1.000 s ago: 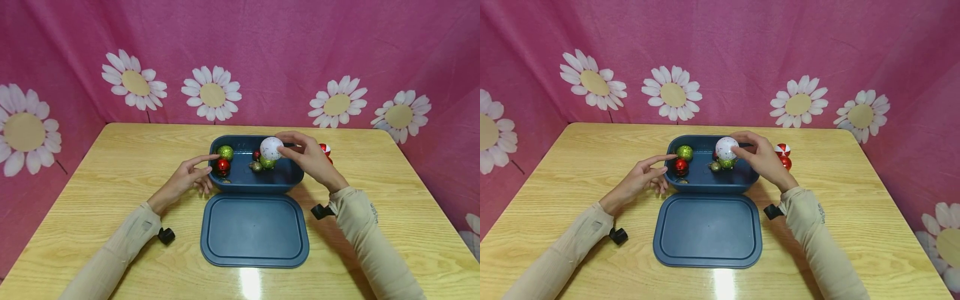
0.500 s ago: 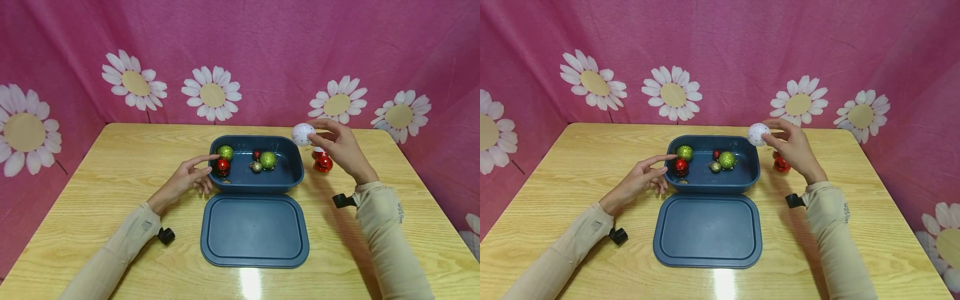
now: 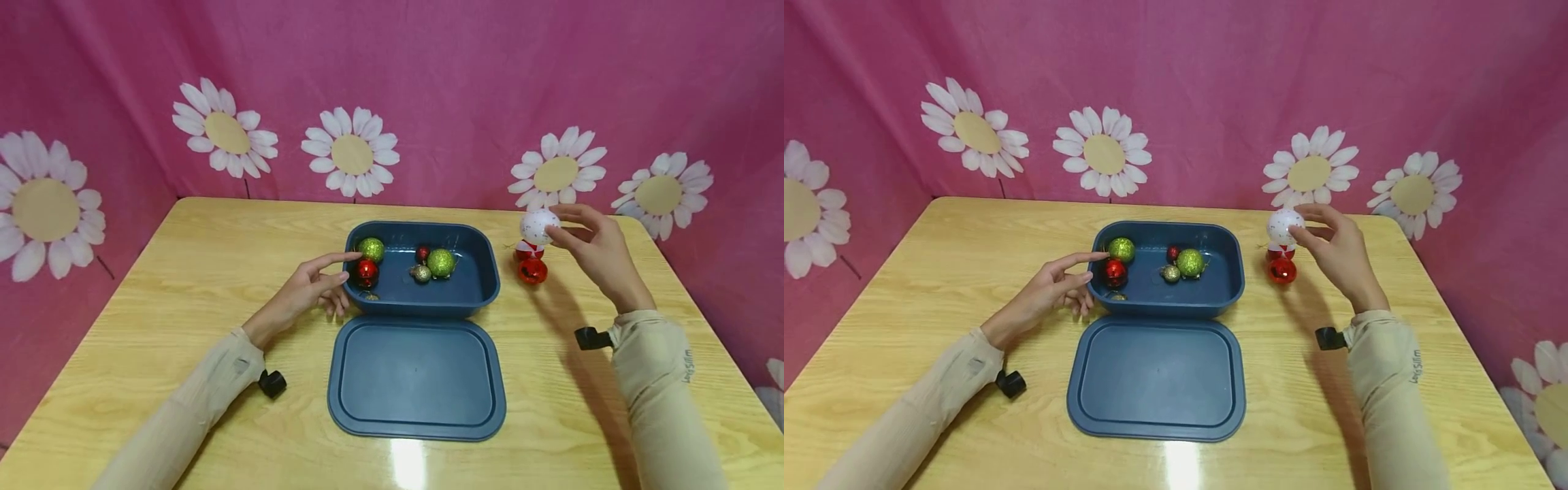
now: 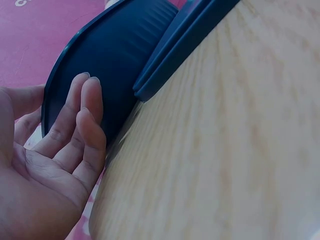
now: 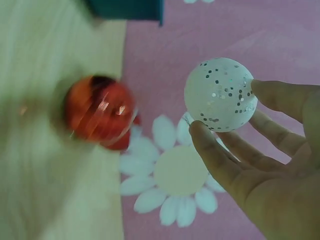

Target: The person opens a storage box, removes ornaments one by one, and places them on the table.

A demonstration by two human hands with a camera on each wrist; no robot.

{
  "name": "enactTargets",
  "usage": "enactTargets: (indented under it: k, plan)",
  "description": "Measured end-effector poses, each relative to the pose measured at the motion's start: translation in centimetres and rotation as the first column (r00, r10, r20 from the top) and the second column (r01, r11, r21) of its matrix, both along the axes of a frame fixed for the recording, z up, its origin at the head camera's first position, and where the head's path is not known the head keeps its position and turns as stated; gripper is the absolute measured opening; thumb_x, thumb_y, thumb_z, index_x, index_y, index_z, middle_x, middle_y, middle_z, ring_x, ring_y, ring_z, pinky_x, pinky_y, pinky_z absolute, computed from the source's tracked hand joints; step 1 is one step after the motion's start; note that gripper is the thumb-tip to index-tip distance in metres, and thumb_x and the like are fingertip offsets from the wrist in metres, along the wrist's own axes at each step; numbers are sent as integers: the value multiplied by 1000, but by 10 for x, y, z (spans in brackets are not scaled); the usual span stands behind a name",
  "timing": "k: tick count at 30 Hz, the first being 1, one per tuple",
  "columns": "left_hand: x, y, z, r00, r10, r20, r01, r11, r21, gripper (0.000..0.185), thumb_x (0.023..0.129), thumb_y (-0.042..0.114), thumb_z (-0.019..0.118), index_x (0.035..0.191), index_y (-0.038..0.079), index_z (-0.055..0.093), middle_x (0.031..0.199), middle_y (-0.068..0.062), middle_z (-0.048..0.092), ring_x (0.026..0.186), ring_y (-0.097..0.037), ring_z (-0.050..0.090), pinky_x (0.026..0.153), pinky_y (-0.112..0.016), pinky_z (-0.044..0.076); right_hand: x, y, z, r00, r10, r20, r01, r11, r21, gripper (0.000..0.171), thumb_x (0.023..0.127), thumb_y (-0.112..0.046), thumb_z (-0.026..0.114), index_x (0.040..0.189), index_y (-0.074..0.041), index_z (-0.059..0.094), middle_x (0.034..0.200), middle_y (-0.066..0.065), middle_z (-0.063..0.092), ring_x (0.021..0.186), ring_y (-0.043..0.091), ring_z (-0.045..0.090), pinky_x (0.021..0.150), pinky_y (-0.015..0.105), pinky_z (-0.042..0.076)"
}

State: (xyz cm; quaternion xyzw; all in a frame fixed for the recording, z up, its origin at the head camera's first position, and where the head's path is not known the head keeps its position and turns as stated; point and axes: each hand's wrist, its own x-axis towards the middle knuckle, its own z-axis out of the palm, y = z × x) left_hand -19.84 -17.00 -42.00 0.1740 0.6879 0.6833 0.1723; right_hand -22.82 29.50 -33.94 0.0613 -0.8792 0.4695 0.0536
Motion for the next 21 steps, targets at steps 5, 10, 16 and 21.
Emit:
enactTargets:
  k: [5,10,16,21]
  plan:
    - [2,1,-2,1000,-14,7,14,1000,-9,45,105,21,53,149,14,46,75,-18,70,60,-27,68,51,-31,54,6,20,-12,999,-40,8,39,998,43,50,96,-35,65,138,-10,55,133,9,54,93,-3,63,74,11,51]
    - [1,0,-1,1000,9,6,-9,1000,-4,44,104,22,54,148,15,48,74,-18,70,59,-25,67,51,-30,53,2,32,-20,998,-68,6,67,996,50,51,97,-35,65,140,-9,54,134,13,54,90,-6,62,72,10,50]
    - [2,0,1,1000,1,9,-1,1000,-8,45,104,22,54,149,15,47,75,-17,70,60,-25,68,51,-30,54,-2,41,-26,997,-76,20,74,993,88,52,98,-34,63,141,-7,52,137,18,52,90,-14,57,71,8,49]
    - [2,-1,2,1000,10,7,-10,1000,-10,46,104,23,55,149,16,47,76,-16,70,60,-25,68,51,-30,53,-3,46,-30,996,-80,34,76,990,118,53,98,-36,63,140,-5,52,136,21,53,88,-15,53,71,8,49]
